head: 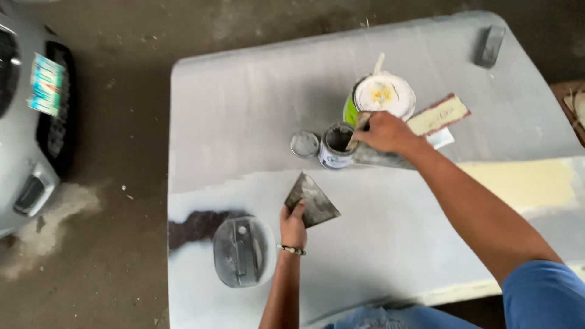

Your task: The person uses a putty knife to scoop body filler from a can and spreads it onto a car hood. They repeatedly apply and smooth the filler across the surface using two putty knives.

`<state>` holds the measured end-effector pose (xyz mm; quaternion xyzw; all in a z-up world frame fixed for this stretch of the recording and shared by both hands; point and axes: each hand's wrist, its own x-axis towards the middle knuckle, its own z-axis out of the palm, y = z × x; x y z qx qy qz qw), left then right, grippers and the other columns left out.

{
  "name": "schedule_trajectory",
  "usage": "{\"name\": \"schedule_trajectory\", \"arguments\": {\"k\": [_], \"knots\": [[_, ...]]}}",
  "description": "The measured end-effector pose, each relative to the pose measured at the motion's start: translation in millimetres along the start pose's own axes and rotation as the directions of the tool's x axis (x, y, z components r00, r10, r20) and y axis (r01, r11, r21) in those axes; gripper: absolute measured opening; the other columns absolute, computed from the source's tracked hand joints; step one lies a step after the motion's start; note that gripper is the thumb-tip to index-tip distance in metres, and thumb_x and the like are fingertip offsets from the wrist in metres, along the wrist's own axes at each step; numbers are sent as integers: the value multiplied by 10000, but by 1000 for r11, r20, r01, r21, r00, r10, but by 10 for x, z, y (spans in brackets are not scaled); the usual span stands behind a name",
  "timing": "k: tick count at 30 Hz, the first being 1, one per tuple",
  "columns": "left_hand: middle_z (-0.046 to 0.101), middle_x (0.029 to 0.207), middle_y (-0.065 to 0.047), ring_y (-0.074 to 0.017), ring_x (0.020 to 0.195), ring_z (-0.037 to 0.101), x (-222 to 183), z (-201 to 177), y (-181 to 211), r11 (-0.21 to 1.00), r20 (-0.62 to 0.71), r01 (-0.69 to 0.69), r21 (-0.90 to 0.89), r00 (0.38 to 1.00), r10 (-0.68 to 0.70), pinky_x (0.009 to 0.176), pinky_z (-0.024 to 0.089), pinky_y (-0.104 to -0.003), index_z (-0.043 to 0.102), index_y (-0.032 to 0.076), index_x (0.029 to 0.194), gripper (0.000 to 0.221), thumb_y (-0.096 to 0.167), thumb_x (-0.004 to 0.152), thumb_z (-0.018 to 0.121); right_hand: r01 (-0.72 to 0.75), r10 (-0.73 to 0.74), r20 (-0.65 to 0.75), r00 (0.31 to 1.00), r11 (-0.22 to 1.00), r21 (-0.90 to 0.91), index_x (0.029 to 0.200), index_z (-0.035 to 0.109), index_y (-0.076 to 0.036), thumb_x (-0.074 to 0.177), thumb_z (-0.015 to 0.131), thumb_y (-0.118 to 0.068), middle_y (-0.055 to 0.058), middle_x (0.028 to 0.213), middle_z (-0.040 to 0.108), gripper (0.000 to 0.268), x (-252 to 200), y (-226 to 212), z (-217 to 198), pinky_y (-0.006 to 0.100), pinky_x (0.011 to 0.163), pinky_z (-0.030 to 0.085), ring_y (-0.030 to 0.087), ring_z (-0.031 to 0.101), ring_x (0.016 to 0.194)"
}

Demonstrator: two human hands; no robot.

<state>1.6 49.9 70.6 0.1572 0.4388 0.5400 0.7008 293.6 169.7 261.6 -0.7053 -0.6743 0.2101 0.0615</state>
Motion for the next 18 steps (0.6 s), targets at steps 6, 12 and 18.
{"name": "schedule_trajectory", "arguments": {"k": [6,12,18], "knots": [[693,1183,-76,-187,1094,620,-263,246,31,991,-29,130,31,991,-129,965,481,-335,626,-17,1241,330,140,955,677,-45,42,-105,994,999,-24,1022,772,-107,958,651,-421,217,846,725,342,-330,-131,-125,476,769,555,376,695,801],[685,1229,-70,-178,1133,613,-269,303,-11,997,64,53,60,996,-57,996,477,-321,606,-33,1307,403,188,973,651,125,-55,-328,943,972,196,1006,781,-86,952,636,-257,138,887,748,230,-481,-231,-139,461,690,547,354,692,746],[674,1205,-98,-207,1074,637,-293,373,310,995,-16,100,-14,995,-100,936,521,-360,568,-39,1315,467,333,1032,564,21,48,-343,938,980,196,978,765,-76,997,648,-280,128,918,750,236,-458,-159,62,451,705,548,340,695,746]]}}
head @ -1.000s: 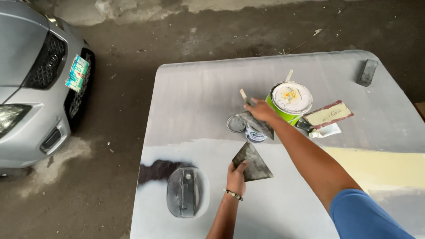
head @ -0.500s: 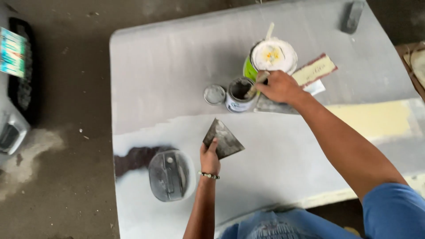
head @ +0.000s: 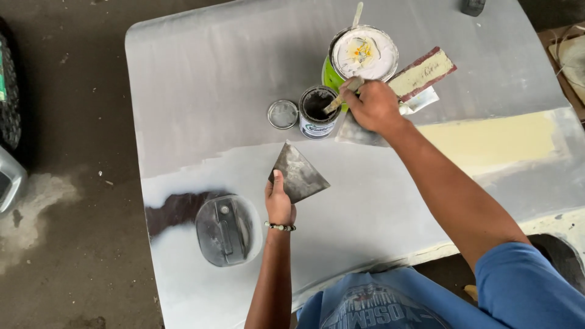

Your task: The person uses a putty knife to scoop body filler from a can and spreads it onto a car hood. They repeatedly apply and smooth the filler across the surface using two putty knives.

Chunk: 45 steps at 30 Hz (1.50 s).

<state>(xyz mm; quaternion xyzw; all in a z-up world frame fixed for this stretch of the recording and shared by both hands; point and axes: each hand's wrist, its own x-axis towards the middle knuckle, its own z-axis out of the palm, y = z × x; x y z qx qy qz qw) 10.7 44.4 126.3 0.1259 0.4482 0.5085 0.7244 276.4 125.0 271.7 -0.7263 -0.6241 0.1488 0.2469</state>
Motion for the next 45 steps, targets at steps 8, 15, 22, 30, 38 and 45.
{"name": "schedule_trajectory", "arguments": {"k": [8,15,22,30,38,45], "knots": [[664,1216,-89,-186,1065,623,-13,54,20,999,32,-39,23,999,38,939,512,-348,582,-40,1324,500,363,1028,564,171,-157,-105,982,975,144,979,756,-61,1042,615,-252,92,1024,770,245,-90,180,-9,431,710,545,332,704,786],[656,1237,-62,-159,1112,576,104,221,-116,997,72,-60,55,996,56,1000,452,-318,601,-38,1308,520,392,1017,583,-138,142,-33,989,985,108,1074,786,-120,1016,660,-322,203,888,733,246,-101,240,225,405,755,519,306,677,783],[655,1227,-35,-131,1125,535,420,253,-256,980,59,-115,162,993,107,1012,404,-283,633,-28,1289,547,435,999,605,-240,379,-57,924,686,687,1086,747,42,1010,661,-242,127,934,733,306,-135,880,303,342,774,506,173,629,820],[646,1287,-21,-129,1184,531,664,380,-227,986,-13,-97,139,995,100,1037,391,-294,604,3,1334,526,399,990,608,-163,502,-47,863,366,916,1154,698,49,997,633,-157,104,1064,726,268,-328,991,103,317,835,527,168,656,922],[647,1292,-51,-154,1158,552,864,410,-185,989,-11,-128,68,992,130,1020,426,-316,602,-6,1342,504,373,1010,589,-135,483,-100,870,428,894,1136,721,45,1025,631,-171,89,1000,730,258,-393,946,67,328,789,484,163,610,857],[651,1323,-46,-146,1201,551,891,344,-248,979,-49,-157,127,985,164,1044,405,-305,599,0,1351,495,360,1012,580,-307,344,-85,935,906,290,1001,751,75,1061,601,-329,202,865,737,436,-361,265,56,377,778,524,258,647,771]]}}
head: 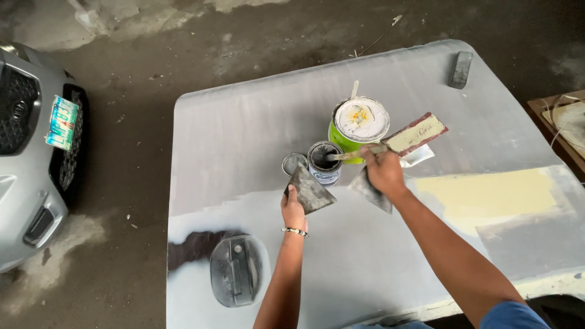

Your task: The person uses a putty knife to scoop body filler from a can and spreads it onto a car hood. They repeatedly apply and smooth the filler across the surface using two putty knives.

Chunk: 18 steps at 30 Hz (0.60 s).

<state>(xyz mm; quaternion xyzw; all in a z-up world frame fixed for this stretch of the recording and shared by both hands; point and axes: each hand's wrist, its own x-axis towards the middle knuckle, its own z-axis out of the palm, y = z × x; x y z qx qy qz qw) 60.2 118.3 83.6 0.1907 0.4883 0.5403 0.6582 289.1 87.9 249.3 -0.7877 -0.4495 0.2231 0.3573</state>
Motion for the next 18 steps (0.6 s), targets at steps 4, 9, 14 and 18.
{"name": "schedule_trajectory", "arguments": {"k": [4,9,14,18], "knots": [[652,1326,-56,-156,1210,550,3,-44,-103,1000,-3,-14,4,1000,14,1052,402,-316,599,-7,1356,503,362,1014,582,-37,54,65,996,970,-239,880,770,68,1064,632,-406,232,753,685,526,110,47,190,423,706,523,309,624,679],[677,1293,-67,-177,1169,581,-101,-41,2,998,-4,-5,63,1000,6,1027,432,-325,614,-12,1339,511,378,1011,572,318,-325,28,945,937,142,952,783,-60,1017,611,-385,171,721,703,374,169,-67,-9,438,629,520,337,655,637],[689,1254,-66,-174,1122,588,-78,-36,-42,995,22,-28,96,999,26,986,445,-319,629,-15,1327,520,395,1012,571,237,-195,165,967,925,-298,924,815,-49,1033,581,-449,194,762,735,476,117,-17,149,420,671,536,347,684,686],[685,1223,-58,-164,1085,570,-56,1,-39,993,61,-53,104,997,47,964,441,-311,635,-29,1320,531,402,1015,575,523,-515,108,850,849,-74,1010,803,-108,969,589,-389,161,845,755,355,132,-35,106,436,574,538,343,688,645]]}}
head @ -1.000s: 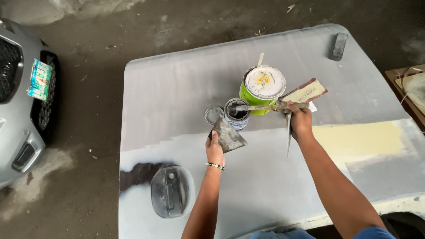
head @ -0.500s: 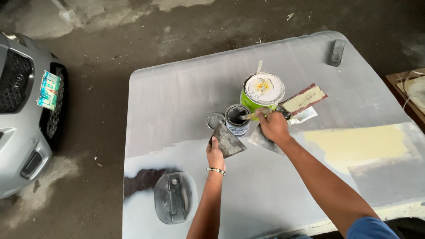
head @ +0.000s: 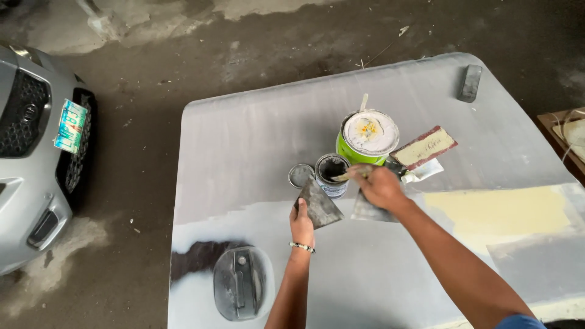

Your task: The person uses a putty knife to scoop body filler from a can and spreads it onto a car hood. They repeatedly apply and smooth the filler across the surface using two putty knives.

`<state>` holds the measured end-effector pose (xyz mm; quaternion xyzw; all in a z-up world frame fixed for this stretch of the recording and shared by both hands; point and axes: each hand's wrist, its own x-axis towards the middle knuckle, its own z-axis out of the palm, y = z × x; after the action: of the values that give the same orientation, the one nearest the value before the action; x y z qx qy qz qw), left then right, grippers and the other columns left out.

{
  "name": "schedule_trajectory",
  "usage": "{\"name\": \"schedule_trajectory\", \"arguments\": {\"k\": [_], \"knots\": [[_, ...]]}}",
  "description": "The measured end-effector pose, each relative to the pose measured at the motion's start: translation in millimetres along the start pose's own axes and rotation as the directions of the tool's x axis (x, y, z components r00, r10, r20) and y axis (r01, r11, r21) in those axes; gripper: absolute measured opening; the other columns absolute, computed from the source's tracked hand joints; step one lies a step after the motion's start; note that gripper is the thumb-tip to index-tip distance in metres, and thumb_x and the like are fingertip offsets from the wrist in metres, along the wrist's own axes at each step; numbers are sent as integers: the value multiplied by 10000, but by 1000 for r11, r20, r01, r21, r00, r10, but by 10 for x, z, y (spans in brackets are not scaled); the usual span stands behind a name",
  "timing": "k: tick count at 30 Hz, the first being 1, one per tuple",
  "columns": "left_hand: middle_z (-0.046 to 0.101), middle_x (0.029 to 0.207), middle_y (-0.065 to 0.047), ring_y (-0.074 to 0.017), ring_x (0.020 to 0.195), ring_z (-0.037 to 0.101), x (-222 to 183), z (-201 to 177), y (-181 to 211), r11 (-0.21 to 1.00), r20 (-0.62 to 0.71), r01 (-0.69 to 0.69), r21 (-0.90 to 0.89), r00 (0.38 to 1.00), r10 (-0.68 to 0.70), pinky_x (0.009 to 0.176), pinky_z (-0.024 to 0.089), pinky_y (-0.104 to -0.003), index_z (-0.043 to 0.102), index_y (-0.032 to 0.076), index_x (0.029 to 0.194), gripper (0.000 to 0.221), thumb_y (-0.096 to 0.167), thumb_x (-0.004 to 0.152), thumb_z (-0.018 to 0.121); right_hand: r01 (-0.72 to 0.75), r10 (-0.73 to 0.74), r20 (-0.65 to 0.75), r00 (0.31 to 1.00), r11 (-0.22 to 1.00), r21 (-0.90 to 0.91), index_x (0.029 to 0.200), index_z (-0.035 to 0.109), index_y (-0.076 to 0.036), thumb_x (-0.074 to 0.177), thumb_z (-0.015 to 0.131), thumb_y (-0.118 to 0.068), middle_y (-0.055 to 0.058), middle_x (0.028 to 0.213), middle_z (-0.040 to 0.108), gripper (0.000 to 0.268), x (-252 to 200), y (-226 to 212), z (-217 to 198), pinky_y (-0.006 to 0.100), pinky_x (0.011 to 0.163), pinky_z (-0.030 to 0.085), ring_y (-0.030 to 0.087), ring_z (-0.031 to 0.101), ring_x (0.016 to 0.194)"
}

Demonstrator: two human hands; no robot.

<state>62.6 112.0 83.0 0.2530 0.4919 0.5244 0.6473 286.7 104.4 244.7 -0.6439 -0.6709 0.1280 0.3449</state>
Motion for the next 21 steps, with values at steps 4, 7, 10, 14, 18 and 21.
{"name": "schedule_trajectory", "arguments": {"k": [4,7,10,14,18,21], "knots": [[675,1195,-58,-161,1057,549,-99,-55,52,998,-17,46,53,999,-45,954,431,-303,638,-39,1319,548,417,1024,565,-274,275,79,958,961,-28,1034,792,-123,1013,563,-425,179,773,741,380,58,-35,-52,431,612,547,335,696,625],[676,1191,-57,-157,1054,550,-88,-53,68,996,-12,59,66,998,-59,955,432,-293,628,-42,1321,568,435,1022,552,-349,371,114,922,921,-174,979,800,-102,1058,585,-440,183,737,725,408,-1,231,124,427,647,546,320,688,627],[683,1213,-54,-148,1076,563,3,-75,7,998,-11,41,42,999,-41,962,434,-288,619,-43,1323,579,439,1008,556,-36,36,27,999,999,-15,978,780,-74,1085,587,-393,149,871,744,388,71,98,-33,420,668,554,287,706,715],[665,1223,-75,-163,1076,545,-38,-167,-70,997,-27,52,49,998,-51,971,427,-301,612,-57,1333,589,441,1022,563,-179,177,26,984,981,72,1018,766,-73,1059,584,-350,153,830,735,334,64,4,-59,425,628,535,300,657,642],[666,1281,-65,-151,1151,563,-5,-117,-64,999,-6,38,38,999,-38,1015,414,-297,595,-40,1352,592,439,1006,562,-89,91,88,992,996,-21,936,767,-63,1043,595,-348,102,926,785,349,81,118,0,392,655,535,260,683,677],[662,1312,-75,-160,1181,565,7,-115,-66,999,-17,17,31,1000,-17,1044,406,-304,589,-45,1359,595,434,1007,560,-291,282,119,952,954,70,1097,787,-106,1042,590,-351,188,822,723,319,242,-277,-276,413,686,527,315,649,734]]}}
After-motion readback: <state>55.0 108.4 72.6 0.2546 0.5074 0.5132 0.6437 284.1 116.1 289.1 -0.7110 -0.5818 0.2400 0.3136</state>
